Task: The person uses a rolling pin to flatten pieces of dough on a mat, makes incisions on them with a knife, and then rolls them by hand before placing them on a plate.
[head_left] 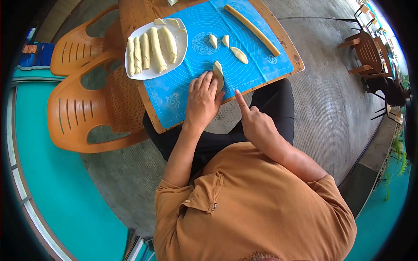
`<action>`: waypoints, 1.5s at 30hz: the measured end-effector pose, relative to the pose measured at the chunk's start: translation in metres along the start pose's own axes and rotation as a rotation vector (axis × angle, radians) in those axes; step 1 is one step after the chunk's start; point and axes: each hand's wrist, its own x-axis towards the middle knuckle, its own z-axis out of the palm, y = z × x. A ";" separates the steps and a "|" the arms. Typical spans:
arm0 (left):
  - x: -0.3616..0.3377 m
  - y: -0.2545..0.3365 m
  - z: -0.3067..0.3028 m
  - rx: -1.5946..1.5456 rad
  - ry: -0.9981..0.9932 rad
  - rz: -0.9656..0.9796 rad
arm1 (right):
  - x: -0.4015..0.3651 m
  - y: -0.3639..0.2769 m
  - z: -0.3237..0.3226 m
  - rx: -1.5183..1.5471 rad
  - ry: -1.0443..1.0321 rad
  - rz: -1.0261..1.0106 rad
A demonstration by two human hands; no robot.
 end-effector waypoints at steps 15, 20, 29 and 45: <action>-0.002 -0.002 0.001 -0.008 -0.006 -0.001 | 0.004 0.030 -0.004 0.523 0.060 -0.035; -0.003 -0.003 0.000 0.000 -0.023 0.006 | 0.002 0.023 -0.019 0.518 0.088 -0.008; -0.009 -0.002 -0.001 -0.025 0.031 -0.010 | -0.013 0.010 -0.014 0.456 0.134 -0.040; -0.013 -0.003 0.000 0.022 -0.014 -0.010 | -0.017 -0.009 -0.012 0.356 0.059 0.005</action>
